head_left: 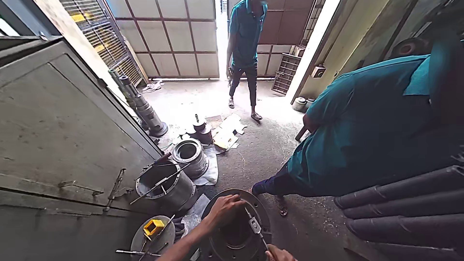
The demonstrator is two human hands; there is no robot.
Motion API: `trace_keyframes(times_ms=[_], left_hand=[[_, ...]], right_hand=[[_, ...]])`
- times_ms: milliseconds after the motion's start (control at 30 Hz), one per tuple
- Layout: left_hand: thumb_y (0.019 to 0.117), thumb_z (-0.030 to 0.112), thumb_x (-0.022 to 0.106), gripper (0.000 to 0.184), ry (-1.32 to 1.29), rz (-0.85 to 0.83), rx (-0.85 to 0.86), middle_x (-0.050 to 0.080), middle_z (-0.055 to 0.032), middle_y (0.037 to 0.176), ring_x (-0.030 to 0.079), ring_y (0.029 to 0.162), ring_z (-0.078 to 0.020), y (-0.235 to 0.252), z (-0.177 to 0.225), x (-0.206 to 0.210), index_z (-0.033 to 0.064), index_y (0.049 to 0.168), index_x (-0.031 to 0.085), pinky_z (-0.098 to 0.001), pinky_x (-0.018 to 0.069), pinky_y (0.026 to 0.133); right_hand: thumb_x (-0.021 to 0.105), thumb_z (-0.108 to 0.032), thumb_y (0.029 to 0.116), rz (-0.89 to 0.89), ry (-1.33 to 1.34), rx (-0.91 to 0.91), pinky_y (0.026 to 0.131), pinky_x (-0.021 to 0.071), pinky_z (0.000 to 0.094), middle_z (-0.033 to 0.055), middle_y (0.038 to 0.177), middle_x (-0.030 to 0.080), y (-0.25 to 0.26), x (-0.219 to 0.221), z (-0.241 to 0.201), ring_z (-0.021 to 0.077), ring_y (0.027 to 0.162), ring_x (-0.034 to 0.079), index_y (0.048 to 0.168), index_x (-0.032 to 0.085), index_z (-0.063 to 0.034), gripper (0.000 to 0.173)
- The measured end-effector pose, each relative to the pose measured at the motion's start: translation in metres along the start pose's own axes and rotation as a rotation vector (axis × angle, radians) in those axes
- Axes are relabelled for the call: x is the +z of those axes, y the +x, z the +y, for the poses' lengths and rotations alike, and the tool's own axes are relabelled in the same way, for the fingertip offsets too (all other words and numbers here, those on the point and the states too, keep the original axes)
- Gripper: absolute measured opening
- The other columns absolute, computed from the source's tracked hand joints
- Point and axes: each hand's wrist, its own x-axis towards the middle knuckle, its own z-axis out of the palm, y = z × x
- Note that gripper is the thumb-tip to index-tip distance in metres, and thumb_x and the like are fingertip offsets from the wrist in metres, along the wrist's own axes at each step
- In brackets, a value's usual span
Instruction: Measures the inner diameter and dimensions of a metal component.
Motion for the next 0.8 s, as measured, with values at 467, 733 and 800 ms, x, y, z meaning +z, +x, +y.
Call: trace_keyframes(times_ms=[467, 733, 800], left_hand=[[0.1025, 0.016, 0.059, 0.025, -0.802, -0.003, -0.719, 0.077, -0.0009, 0.102, 0.069, 0.072, -0.0108, 0.021, 0.039, -0.003, 0.0122, 0.122, 0.074, -0.0354, 0.0587, 0.068], [0.0949, 0.02, 0.065, 0.025, -0.413, -0.586, -0.207, 0.076, -0.0113, 0.108, 0.07, 0.104, -0.0302, 0.118, 0.06, 0.013, 0.0135, 0.116, 0.076, -0.0571, 0.0511, 0.093], [0.0969, 0.024, 0.063, 0.026, -0.454, -0.523, -0.281, 0.075, -0.0097, 0.109, 0.07, 0.104, -0.0288, 0.107, 0.051, 0.007, 0.0161, 0.117, 0.076, -0.0577, 0.0521, 0.094]], right_hand=[[0.046, -0.027, 0.1089, -0.551, 0.341, -0.037, 0.081, 0.0605, 0.0497, 0.009, 0.089, 0.078, 0.044, -0.023, 0.031, 0.0236, 0.079, 0.076, 0.108, 0.075, -0.0029, 0.037], [0.045, -0.023, 0.1103, -0.322, 0.941, 0.364, 0.062, 0.0578, 0.0308, 0.0082, 0.082, 0.077, 0.022, 0.041, -0.056, 0.0136, 0.065, 0.071, 0.105, 0.07, 0.0014, 0.035], [0.046, -0.025, 0.11, -0.433, 0.834, 0.312, 0.062, 0.0578, 0.0316, 0.0067, 0.082, 0.077, 0.027, 0.033, -0.037, 0.0133, 0.064, 0.071, 0.104, 0.07, 0.0005, 0.035]])
